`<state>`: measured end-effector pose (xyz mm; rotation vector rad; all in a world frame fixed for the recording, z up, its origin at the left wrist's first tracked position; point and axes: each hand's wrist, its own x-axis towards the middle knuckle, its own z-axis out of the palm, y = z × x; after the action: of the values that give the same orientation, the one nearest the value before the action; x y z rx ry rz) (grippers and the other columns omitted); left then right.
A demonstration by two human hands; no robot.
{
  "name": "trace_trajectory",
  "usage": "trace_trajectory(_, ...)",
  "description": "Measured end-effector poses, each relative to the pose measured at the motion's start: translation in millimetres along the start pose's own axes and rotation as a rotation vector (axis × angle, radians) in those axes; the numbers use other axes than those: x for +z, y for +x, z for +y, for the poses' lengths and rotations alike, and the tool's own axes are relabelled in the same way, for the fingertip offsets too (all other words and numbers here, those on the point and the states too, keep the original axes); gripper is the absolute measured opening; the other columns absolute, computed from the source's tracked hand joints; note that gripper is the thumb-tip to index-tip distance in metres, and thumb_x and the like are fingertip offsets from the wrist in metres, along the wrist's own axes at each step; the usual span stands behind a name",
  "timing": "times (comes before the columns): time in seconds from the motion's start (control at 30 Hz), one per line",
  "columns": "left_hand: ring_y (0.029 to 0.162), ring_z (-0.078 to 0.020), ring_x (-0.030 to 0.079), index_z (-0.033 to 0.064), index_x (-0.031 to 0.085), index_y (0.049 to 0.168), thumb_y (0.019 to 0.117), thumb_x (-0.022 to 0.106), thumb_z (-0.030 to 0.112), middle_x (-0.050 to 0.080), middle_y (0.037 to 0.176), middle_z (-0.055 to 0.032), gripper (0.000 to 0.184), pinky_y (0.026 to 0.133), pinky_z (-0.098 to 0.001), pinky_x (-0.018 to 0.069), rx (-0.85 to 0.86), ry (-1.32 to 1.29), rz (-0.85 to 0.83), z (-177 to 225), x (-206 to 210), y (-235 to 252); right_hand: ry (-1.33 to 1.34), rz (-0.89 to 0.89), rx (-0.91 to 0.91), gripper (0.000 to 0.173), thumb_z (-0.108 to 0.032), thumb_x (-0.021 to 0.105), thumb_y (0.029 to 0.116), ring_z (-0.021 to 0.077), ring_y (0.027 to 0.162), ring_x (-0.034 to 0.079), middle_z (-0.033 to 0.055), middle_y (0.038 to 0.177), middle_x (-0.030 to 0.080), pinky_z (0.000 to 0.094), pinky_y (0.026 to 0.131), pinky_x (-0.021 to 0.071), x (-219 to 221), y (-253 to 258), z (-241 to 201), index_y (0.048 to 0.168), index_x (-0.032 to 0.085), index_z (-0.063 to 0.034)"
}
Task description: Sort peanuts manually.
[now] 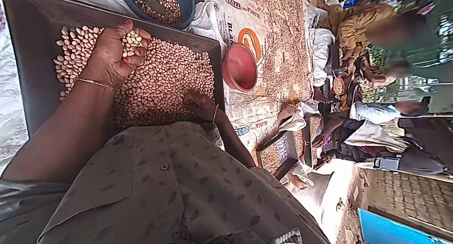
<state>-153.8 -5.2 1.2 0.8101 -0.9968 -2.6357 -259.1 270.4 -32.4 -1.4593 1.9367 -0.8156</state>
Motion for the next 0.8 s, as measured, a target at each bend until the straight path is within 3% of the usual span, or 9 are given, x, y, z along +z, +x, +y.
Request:
trace_trajectory(0.13,0.044,0.0012,0.040,0.0145,0.063,0.095,0.1128,0.024,0.034,0.058,0.070,0.0065,0.047,0.039,-0.0109,0.0278,0.011,-0.007,-0.007,-1,-2,0,0.462,0.073,0.030,0.008,-0.001,0.058,0.0978,0.0028,0.059,0.053,0.0021,0.074,0.062,0.0190,0.055,0.0455,-5,-5,-2,0.104,0.062,0.0041)
trace_trajectory(0.2,0.045,0.0014,0.040,0.0145,0.064,0.095,0.1127,0.024,0.035,0.058,0.070,0.0066,0.048,0.039,-0.0109,0.0280,0.014,-0.002,-0.002,-1,-2,0,0.879,0.115,0.009,0.009,-0.016,0.057,0.1023,-0.0013,0.047,0.048,-0.0040,0.068,0.063,0.0143,0.041,0.0359,-15,-9,-7,0.099,0.062,-0.0090)
trace_trajectory(0.27,0.045,0.0016,0.041,0.0147,0.064,0.095,0.1127,0.023,0.035,0.058,0.071,0.0067,0.048,0.039,-0.0107,0.0286,0.010,0.011,0.000,-1,-2,-1,1.085,0.120,-0.022,0.017,-0.031,0.063,0.1019,-0.0017,0.043,0.045,-0.0054,0.066,0.062,0.0144,0.038,0.0339,-25,-12,-7,0.095,0.064,-0.0154)
trace_trajectory(0.3,0.045,0.0016,0.041,0.0145,0.064,0.095,0.1127,0.023,0.035,0.058,0.070,0.0068,0.048,0.039,-0.0105,0.0284,0.012,0.011,0.002,-1,-1,0,1.107,0.108,-0.033,0.015,-0.029,0.064,0.1010,-0.0013,0.043,0.044,-0.0056,0.065,0.061,0.0148,0.038,0.0336,-28,-12,-6,0.094,0.064,-0.0157)
trace_trajectory(0.43,0.045,0.0016,0.041,0.0145,0.064,0.097,0.1127,0.024,0.034,0.058,0.071,0.0066,0.047,0.039,-0.0105,0.0284,0.012,0.000,0.004,0,-1,0,1.057,-0.030,0.055,0.007,-0.006,0.059,0.0963,-0.0003,0.043,0.042,-0.0055,0.060,0.055,0.0157,0.039,0.0316,-24,-8,-9,0.101,0.060,-0.0111)
trace_trajectory(0.53,0.044,0.0017,0.041,0.0147,0.064,0.096,0.1128,0.023,0.035,0.058,0.071,0.0068,0.048,0.038,-0.0105,0.0278,0.010,0.012,0.016,0,-1,-1,1.053,-0.162,0.090,0.019,-0.007,0.048,0.0950,-0.0009,0.044,0.043,-0.0016,0.073,0.064,0.0153,0.038,0.0320,-22,-9,-11,0.109,0.061,-0.0075)
trace_trajectory(0.6,0.045,0.0015,0.042,0.0149,0.064,0.096,0.1128,0.023,0.035,0.059,0.072,0.0067,0.049,0.039,-0.0106,0.0284,0.003,0.014,0.012,0,-1,0,0.866,-0.201,0.079,0.021,-0.006,0.046,0.0942,-0.0026,0.047,0.043,-0.0021,0.079,0.066,0.0148,0.040,0.0324,-25,-9,-11,0.105,0.064,-0.0032)
trace_trajectory(0.7,0.045,0.0015,0.042,0.0146,0.064,0.095,0.1127,0.023,0.034,0.059,0.071,0.0064,0.049,0.039,-0.0104,0.0292,0.006,-0.005,0.012,0,-2,0,0.374,-0.319,0.043,0.014,-0.007,0.061,0.0990,-0.0015,0.068,0.057,-0.0016,0.079,0.067,0.0171,0.064,0.0472,-32,-8,-13,0.095,0.073,0.0011)
trace_trajectory(0.8,0.046,0.0007,0.042,0.0141,0.064,0.096,0.1128,0.023,0.034,0.060,0.072,0.0055,0.049,0.040,-0.0111,0.0295,0.012,-0.004,0.019,0,-1,0,0.106,-0.467,-0.049,0.018,-0.005,0.061,0.0975,0.0156,0.085,0.070,0.0131,0.091,0.075,0.0358,0.082,0.0547,-31,-4,-10,0.104,0.076,0.0036)
